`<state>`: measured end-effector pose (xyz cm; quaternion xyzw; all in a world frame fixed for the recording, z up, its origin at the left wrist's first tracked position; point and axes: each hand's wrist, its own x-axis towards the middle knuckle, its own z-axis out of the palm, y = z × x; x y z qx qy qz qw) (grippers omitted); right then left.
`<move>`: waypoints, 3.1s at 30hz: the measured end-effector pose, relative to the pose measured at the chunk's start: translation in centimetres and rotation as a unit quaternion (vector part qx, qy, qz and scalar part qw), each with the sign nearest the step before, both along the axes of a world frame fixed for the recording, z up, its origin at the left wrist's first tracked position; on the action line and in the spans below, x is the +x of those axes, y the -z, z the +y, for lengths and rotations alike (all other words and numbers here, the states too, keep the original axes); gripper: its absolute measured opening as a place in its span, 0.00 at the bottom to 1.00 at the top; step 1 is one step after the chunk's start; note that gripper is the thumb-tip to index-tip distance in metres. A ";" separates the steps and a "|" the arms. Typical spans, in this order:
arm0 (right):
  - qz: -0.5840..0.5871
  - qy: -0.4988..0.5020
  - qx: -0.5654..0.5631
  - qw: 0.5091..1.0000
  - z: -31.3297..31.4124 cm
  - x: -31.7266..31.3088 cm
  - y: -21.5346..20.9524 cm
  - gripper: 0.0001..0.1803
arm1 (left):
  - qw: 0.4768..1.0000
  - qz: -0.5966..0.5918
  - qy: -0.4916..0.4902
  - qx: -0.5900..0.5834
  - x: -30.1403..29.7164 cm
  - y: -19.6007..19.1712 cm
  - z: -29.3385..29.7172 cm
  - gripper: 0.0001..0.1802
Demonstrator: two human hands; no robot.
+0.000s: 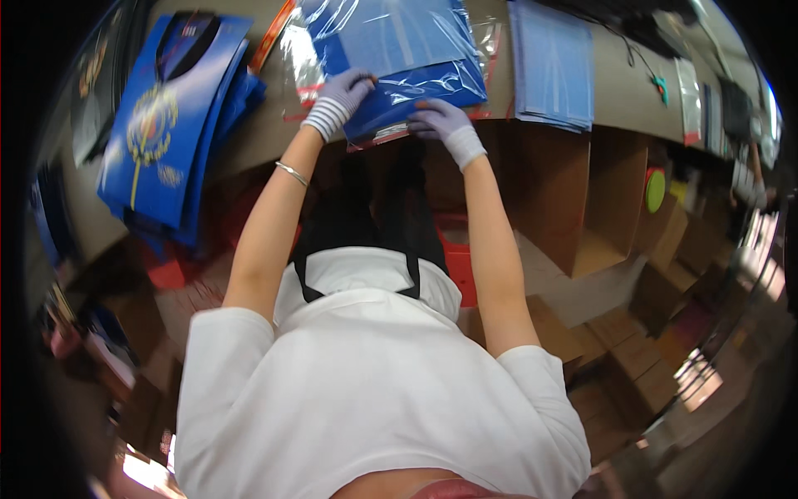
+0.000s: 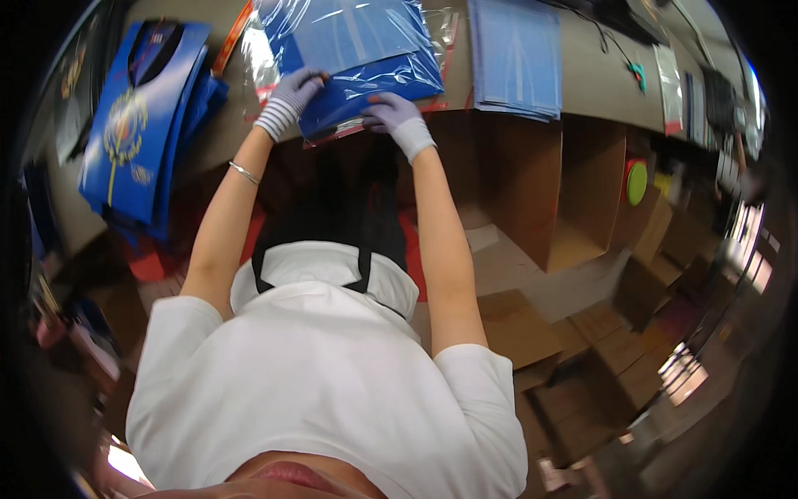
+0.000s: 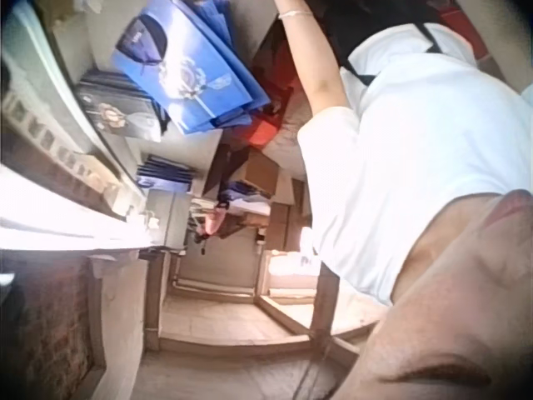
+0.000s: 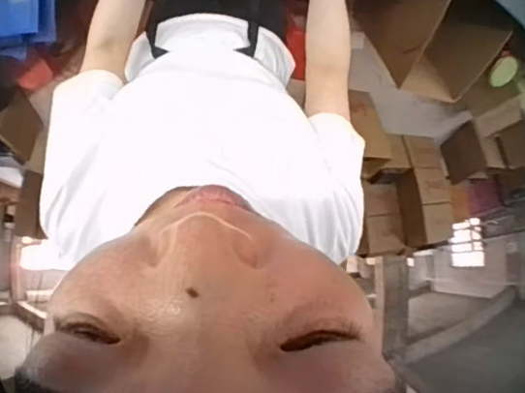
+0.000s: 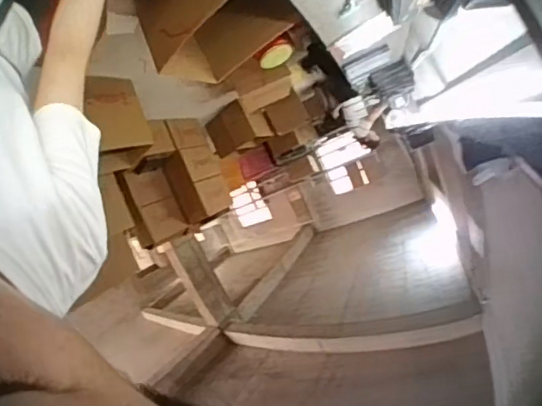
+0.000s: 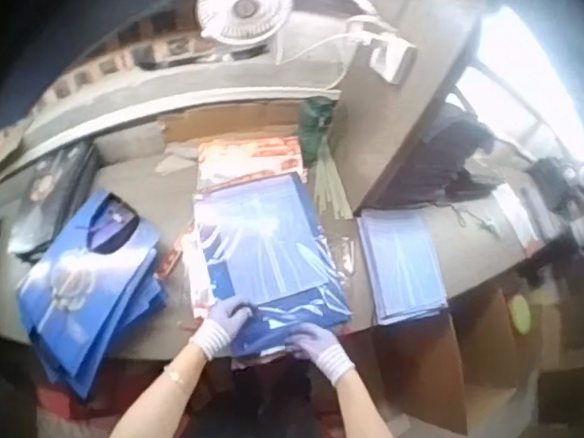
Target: Packaging folded shirts into plastic bags and placing them into a shipping box.
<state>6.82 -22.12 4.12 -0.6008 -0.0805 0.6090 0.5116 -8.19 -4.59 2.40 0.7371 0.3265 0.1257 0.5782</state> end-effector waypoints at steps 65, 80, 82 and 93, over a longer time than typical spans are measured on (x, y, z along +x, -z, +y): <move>-0.587 0.112 -0.099 0.796 -14.2 16.9 -28.6 0.17 | 0.740 -0.314 -0.315 -0.504 -9.6 1.1 -0.6 0.30; -0.783 -0.141 -0.125 0.593 -15.4 35.6 -2.9 0.19 | 0.716 0.486 -0.198 0.461 -12.2 -11.6 9.2 0.24; -0.776 -0.154 -0.109 0.602 -10.5 30.0 -5.8 0.17 | 0.692 0.568 -0.144 0.423 -13.1 -11.6 10.4 0.28; -0.742 -0.391 -0.084 0.538 6.5 -1.4 -2.7 0.37 | 0.680 0.413 -0.016 0.605 -10.9 -22.0 13.2 0.25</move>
